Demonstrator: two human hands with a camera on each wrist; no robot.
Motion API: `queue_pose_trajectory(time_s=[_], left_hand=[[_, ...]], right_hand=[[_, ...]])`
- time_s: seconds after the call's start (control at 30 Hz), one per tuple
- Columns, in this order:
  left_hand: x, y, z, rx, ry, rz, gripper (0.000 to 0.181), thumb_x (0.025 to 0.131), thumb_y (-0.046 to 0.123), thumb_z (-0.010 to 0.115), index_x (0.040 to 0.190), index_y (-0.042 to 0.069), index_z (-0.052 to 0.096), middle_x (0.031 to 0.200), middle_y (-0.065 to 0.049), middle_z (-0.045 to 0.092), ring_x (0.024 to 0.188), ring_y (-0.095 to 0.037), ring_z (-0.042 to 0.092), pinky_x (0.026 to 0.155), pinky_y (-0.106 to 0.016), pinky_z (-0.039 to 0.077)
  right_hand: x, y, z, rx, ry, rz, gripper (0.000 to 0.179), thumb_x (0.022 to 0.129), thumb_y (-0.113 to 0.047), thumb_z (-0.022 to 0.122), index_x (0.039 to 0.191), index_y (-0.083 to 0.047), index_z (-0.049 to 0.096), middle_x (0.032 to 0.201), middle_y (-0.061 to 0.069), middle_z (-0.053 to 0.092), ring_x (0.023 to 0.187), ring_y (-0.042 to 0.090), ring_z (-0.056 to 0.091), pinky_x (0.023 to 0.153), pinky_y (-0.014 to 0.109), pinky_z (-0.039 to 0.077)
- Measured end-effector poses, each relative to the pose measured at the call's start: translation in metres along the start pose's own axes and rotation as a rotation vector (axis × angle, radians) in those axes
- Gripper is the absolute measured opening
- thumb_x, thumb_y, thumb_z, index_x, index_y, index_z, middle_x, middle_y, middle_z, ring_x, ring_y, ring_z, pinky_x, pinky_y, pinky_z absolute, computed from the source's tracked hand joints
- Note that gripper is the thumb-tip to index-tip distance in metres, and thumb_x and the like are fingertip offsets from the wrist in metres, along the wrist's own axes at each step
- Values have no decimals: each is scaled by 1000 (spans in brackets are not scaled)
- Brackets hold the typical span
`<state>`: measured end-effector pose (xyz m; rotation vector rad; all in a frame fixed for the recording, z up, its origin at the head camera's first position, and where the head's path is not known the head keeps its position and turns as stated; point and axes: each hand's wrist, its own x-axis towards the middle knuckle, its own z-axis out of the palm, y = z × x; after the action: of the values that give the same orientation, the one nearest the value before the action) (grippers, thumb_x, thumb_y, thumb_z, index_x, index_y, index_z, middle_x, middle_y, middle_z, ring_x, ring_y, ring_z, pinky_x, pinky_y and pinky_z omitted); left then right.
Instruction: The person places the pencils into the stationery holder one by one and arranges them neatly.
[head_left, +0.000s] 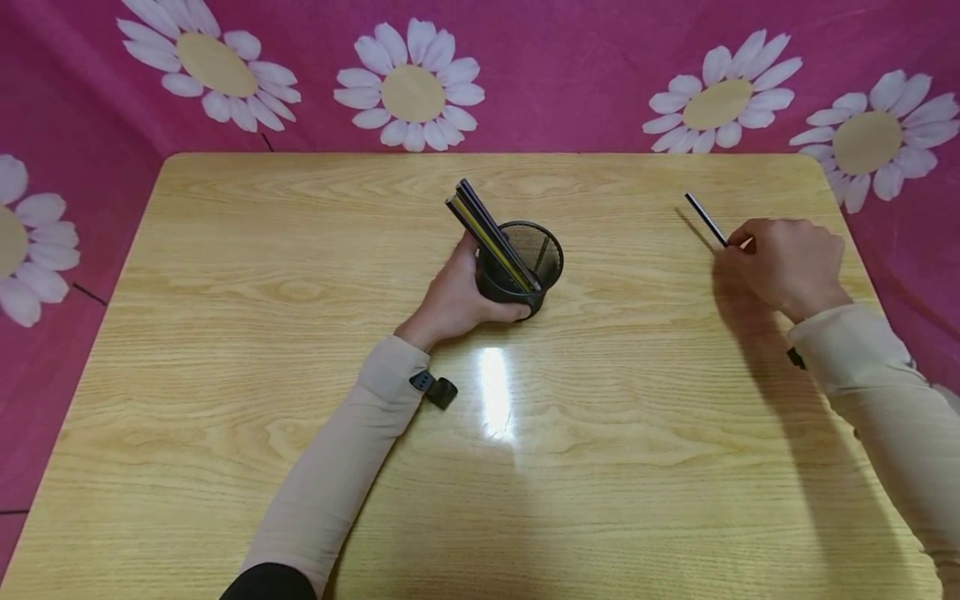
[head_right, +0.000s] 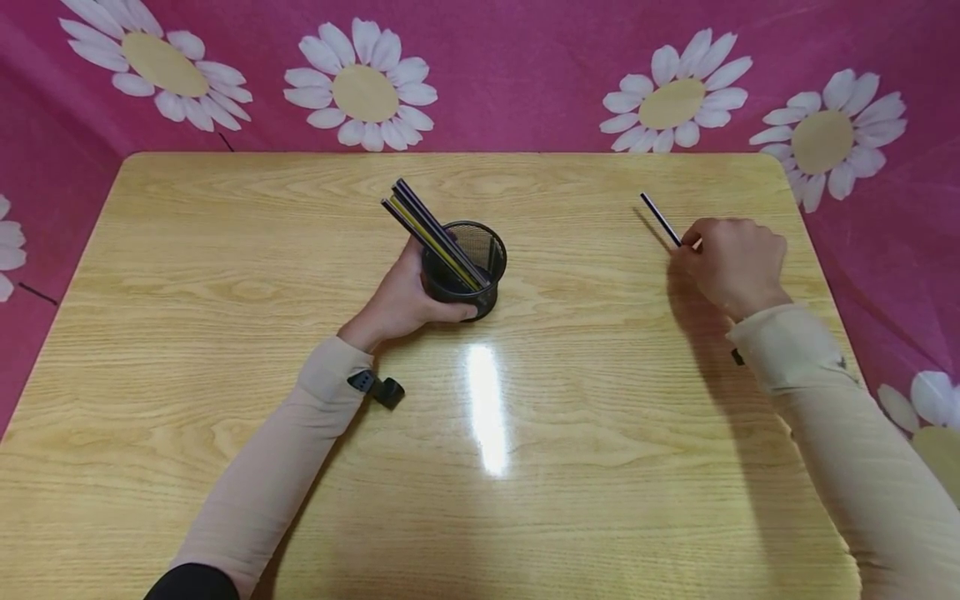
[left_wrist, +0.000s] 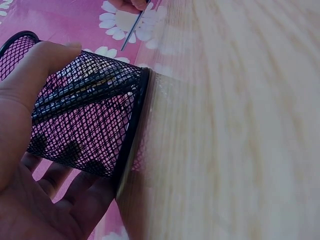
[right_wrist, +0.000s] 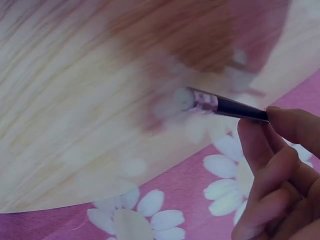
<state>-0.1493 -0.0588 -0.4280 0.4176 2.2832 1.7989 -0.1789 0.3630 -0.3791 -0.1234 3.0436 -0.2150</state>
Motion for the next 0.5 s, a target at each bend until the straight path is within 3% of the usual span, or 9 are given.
queue_pose_trajectory(time_s=[0.1,0.33,0.5], left_hand=[[2,-6,0,4,3,8,114,72,13,103,162,9,34,150,-10,55,133,-24,60,118,-36,40],[17,-47,2,24,22,39,125,64,32,108,164,21,34,148,2,56,135,-14,56,118,-37,39],[18,-47,2,13,22,32,124,64,33,108,163,22,35,149,3,56,134,-14,57,118,-36,40]], right_hand=[[-3,-7,-3,27,13,-14,26,104,-20,73,115,3,75,104,27,76,85,48,66,67,60,41],[-10,-20,-9,79,63,-62,24,105,-19,72,116,2,76,101,25,77,72,40,66,56,50,39],[-15,-32,-13,108,108,-91,24,106,-22,72,116,-1,78,101,22,78,68,35,63,54,47,38]])
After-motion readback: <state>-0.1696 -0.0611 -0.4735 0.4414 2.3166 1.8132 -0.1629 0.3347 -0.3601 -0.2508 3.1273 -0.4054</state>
